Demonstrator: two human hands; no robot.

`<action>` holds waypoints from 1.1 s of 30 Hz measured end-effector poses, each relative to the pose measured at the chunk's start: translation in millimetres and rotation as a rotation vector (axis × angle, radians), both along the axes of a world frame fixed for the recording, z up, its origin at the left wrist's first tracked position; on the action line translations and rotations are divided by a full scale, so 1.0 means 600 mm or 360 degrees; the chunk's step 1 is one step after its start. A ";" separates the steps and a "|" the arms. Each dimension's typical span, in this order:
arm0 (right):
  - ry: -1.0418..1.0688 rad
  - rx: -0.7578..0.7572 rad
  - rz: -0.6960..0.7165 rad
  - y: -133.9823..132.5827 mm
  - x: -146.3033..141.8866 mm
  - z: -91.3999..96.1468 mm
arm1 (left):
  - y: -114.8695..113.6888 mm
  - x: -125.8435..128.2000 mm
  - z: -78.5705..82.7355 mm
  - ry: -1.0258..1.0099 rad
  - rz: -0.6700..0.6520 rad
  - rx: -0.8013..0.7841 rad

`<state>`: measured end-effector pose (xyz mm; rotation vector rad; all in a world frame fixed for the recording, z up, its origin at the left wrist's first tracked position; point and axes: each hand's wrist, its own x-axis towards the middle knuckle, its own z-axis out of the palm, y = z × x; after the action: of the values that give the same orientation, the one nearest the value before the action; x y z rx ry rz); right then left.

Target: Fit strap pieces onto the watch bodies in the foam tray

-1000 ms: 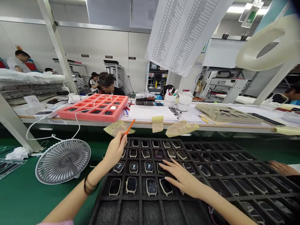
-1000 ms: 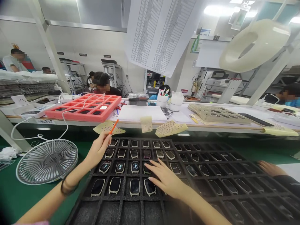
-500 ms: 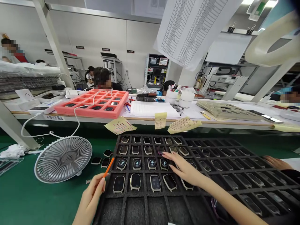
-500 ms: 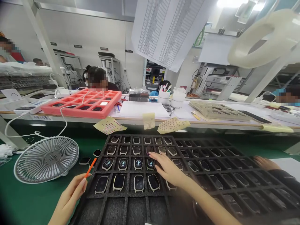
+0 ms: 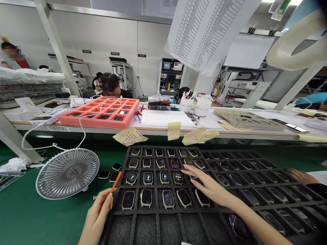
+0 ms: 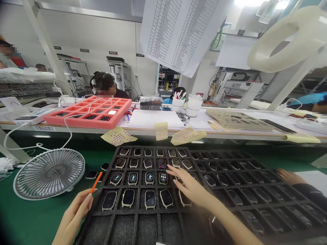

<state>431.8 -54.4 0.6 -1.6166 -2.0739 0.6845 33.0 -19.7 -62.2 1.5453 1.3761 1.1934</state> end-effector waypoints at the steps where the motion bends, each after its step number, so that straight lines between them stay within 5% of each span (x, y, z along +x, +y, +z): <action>1: -0.0003 0.0002 0.0003 0.002 0.000 0.000 | -0.001 0.000 -0.001 -0.0001 -0.0013 -0.0002; 10: -0.0045 0.0228 0.0196 0.048 -0.024 -0.014 | -0.007 -0.002 -0.002 -0.0089 0.0071 -0.0016; 18: -0.0099 0.0376 0.0258 0.216 -0.156 -0.005 | -0.021 0.006 0.006 -0.0087 0.0023 -0.0026; 25: -0.0084 0.0364 0.0086 0.341 -0.277 -0.032 | -0.047 -0.013 -0.001 -0.0293 0.0246 -0.0068; 33: 0.0397 0.0342 0.0052 0.373 -0.306 -0.057 | -0.027 -0.047 -0.007 -0.0263 0.0269 -0.0133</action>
<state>248.0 169.5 -33.7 -1.3118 -1.9234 0.6157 4.7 -35.9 -66.4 1.2635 1.4491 1.3168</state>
